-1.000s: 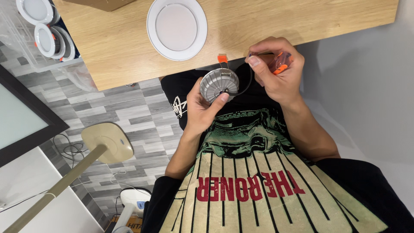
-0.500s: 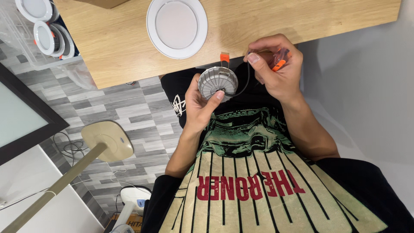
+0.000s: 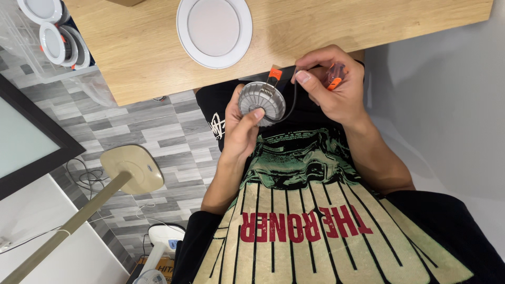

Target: The person assembles LED light fixtures by using a screwdriver to tighten screws on the back of the LED module. They handle the LED module, a white plastic ring, and a screwdriver, placing the ring onto the module and securing it.

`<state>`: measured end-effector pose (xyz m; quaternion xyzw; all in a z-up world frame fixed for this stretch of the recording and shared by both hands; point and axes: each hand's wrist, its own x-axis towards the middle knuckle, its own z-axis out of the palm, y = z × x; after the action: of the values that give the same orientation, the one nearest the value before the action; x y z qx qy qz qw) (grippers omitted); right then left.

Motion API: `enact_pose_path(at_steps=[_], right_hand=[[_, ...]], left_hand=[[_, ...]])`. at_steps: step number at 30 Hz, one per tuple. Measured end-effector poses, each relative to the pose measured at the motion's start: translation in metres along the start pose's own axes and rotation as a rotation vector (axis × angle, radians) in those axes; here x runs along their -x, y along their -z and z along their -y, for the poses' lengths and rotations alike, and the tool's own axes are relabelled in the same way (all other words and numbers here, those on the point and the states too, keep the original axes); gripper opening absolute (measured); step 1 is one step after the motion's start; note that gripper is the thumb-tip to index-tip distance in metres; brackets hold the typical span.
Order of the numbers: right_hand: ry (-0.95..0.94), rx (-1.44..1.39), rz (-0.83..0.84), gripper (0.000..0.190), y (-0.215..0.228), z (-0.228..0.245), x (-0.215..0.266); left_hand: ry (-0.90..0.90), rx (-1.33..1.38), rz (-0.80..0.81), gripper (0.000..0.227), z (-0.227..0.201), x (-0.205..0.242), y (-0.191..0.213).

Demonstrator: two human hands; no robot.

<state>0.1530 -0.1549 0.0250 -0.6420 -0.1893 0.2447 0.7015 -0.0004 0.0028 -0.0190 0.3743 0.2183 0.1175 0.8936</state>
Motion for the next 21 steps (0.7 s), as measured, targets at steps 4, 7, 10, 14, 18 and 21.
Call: enact_pose_path(at_steps=[4, 7, 10, 14, 18, 21], right_hand=[[0.013, 0.009, 0.031, 0.021, 0.0, 0.002, -0.001], [0.039, 0.019, 0.091, 0.028, 0.001, 0.003, -0.004], [0.054, 0.021, 0.135, 0.033, 0.001, 0.006, -0.006], [0.012, -0.009, 0.129, 0.034, -0.002, 0.012, -0.005], [0.014, 0.008, 0.132, 0.035, -0.004, 0.014, -0.006], [0.014, -0.001, 0.132, 0.036, -0.004, 0.014, -0.006]], left_hand=[[0.174, 0.115, -0.091, 0.044, -0.003, 0.0, -0.001], [0.231, 0.131, -0.106, 0.05, -0.007, 0.0, -0.005], [0.215, 0.151, -0.06, 0.052, -0.011, 0.002, -0.008], [0.183, 0.21, 0.032, 0.057, -0.012, 0.004, -0.006], [0.176, 0.233, 0.036, 0.055, -0.013, 0.004, -0.008], [0.177, 0.248, 0.027, 0.054, -0.014, 0.002, -0.008]])
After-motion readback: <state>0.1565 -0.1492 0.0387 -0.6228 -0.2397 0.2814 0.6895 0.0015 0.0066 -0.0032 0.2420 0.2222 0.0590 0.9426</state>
